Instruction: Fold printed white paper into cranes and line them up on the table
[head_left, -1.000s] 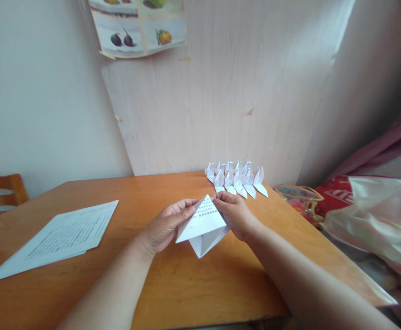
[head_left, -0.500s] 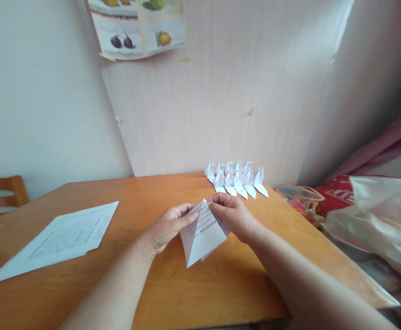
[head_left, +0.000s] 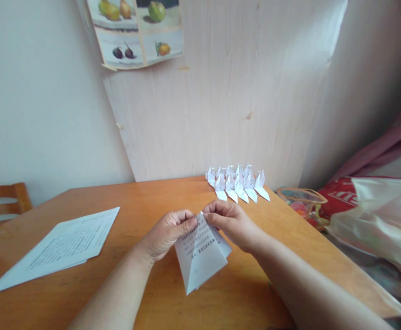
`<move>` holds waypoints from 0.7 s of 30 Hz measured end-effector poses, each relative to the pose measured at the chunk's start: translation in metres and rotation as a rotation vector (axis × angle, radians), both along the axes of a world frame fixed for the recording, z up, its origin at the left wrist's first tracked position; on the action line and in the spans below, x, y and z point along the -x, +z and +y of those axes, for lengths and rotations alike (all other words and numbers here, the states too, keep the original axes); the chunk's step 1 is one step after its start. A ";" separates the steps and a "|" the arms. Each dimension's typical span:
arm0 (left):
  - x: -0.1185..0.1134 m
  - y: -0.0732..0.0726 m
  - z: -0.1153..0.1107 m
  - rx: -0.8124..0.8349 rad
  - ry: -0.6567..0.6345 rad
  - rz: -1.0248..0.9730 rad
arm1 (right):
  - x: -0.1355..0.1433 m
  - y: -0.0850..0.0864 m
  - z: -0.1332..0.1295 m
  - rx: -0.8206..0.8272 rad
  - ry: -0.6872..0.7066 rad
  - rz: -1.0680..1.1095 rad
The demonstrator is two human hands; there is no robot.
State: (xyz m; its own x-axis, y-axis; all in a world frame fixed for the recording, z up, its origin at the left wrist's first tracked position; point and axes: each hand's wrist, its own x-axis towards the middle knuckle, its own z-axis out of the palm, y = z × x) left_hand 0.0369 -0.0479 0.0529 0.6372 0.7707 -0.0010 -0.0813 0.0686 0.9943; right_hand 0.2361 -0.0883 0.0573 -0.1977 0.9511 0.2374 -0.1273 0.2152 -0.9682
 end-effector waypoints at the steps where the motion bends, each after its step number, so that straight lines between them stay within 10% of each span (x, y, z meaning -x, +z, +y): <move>1: 0.000 0.000 0.000 0.009 -0.011 0.001 | -0.001 0.000 0.000 -0.014 0.005 -0.003; 21: 0.004 0.001 -0.002 0.074 -0.163 0.106 | -0.008 -0.007 0.003 -0.113 0.087 -0.214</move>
